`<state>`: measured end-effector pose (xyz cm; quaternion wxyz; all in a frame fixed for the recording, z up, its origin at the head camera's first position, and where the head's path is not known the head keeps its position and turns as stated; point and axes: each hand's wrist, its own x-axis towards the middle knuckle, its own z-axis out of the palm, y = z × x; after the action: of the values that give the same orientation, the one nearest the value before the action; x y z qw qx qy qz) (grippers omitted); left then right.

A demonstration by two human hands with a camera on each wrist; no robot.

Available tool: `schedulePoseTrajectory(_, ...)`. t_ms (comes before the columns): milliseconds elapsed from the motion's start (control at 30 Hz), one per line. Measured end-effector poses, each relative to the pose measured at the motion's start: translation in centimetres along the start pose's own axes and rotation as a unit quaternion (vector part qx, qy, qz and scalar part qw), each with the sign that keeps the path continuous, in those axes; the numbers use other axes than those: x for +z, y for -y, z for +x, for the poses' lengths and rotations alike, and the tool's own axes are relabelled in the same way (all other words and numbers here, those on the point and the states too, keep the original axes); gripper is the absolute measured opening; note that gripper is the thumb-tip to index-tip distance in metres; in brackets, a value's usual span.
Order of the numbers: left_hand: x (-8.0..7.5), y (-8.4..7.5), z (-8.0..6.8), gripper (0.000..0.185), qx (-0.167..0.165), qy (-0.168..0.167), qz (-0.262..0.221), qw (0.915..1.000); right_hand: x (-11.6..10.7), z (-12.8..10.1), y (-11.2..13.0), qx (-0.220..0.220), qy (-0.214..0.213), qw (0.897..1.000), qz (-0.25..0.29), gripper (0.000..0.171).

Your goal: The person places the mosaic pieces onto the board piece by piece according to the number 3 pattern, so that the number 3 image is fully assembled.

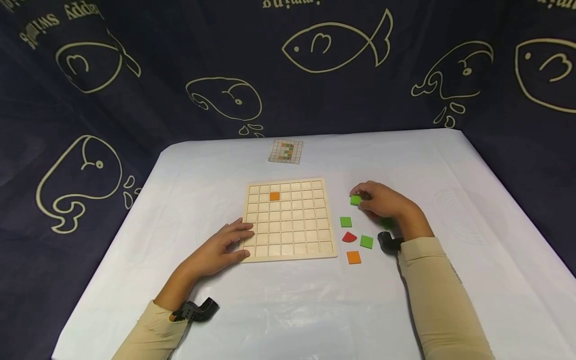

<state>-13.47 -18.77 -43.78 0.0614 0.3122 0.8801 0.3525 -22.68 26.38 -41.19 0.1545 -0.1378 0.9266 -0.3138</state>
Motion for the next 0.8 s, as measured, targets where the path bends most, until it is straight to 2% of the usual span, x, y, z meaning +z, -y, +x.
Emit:
schedulePoseTrajectory(267, 0.0, 0.1, 0.1, 0.049, -0.012, 0.004, 0.001, 0.9999, -0.7, -0.2, 0.9, -0.002, 0.004, 1.0, -0.002, 0.033)
schedulePoseTrajectory(433, 0.0, 0.0, 0.2, 0.049, -0.003, 0.001, 0.002, 1.0, -1.0, 0.0, 1.7, -0.008, 0.001, 1.0, -0.004, 0.033)
schedulePoseTrajectory(800, -0.1, 0.0, -0.1, 0.049, -0.009, 0.008, 0.001, 0.9999, -0.3, 1.1, 2.8, -0.032, -0.003, 0.999, -0.005, 0.033)
